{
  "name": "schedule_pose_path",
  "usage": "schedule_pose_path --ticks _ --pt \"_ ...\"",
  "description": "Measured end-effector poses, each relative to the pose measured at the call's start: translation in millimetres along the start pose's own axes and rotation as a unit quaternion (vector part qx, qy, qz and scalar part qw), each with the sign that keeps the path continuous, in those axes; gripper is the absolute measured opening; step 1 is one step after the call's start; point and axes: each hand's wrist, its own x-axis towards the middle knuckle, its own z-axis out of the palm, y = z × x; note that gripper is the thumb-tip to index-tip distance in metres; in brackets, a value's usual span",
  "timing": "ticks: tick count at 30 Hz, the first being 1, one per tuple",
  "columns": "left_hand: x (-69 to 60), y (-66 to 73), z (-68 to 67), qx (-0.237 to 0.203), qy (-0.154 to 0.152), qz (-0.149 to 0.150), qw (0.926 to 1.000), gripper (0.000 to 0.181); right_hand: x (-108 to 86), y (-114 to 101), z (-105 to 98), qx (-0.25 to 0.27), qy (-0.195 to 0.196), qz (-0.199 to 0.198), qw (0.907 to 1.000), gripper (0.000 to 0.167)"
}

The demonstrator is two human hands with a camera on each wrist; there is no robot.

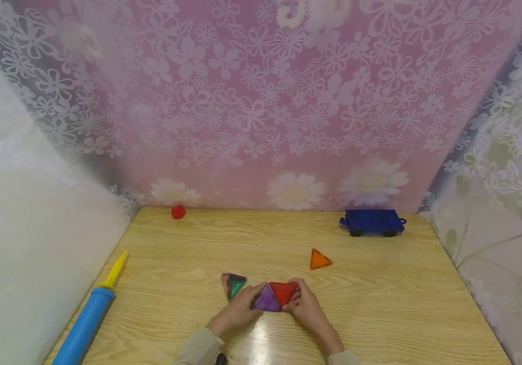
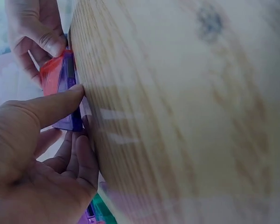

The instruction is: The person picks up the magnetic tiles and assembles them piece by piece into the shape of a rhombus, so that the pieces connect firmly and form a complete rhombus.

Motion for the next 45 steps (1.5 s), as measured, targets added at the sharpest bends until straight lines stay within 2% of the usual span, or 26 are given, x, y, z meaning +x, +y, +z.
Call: schedule_pose_path --ticks 5,8,14,18,21,31,45 --pt "0.1 -1.5 -0.2 -0.053 0.013 0.013 0.9984 0.059 0.3 -4 2 -0.041 0.024 0.021 0.9987 0.06" --pt "-0.8 -1.3 -1.6 -0.072 0.012 0.008 0.9973 0.052 0.1 -5 2 -0.065 0.033 0.019 0.9972 0.06" --pt "-3.3 -0.8 -3.4 -0.076 0.013 -0.003 0.997 0.043 0.4 -2 2 -0.145 0.034 -0.009 0.9888 0.057" --pt "-3.2 -1.4 -3.6 -0.077 0.016 -0.009 0.9969 0.041 0.4 -1 2 -0.174 0.03 -0.012 0.9842 0.053" --pt "-2.4 -1.9 -4.2 -0.087 0.019 -0.009 0.996 0.041 0.0 -2 2 -0.182 0.03 -0.012 0.9828 0.052" --pt "4.5 -2.4 -4.8 -0.136 0.032 0.03 0.9897 0.042 -2.8 -5 4 -0.198 0.026 -0.009 0.9797 0.053" --pt "10.0 2.0 0.9 -0.128 0.053 0.035 0.9897 0.042 -4.4 -6 4 -0.205 0.024 -0.01 0.9785 0.052"
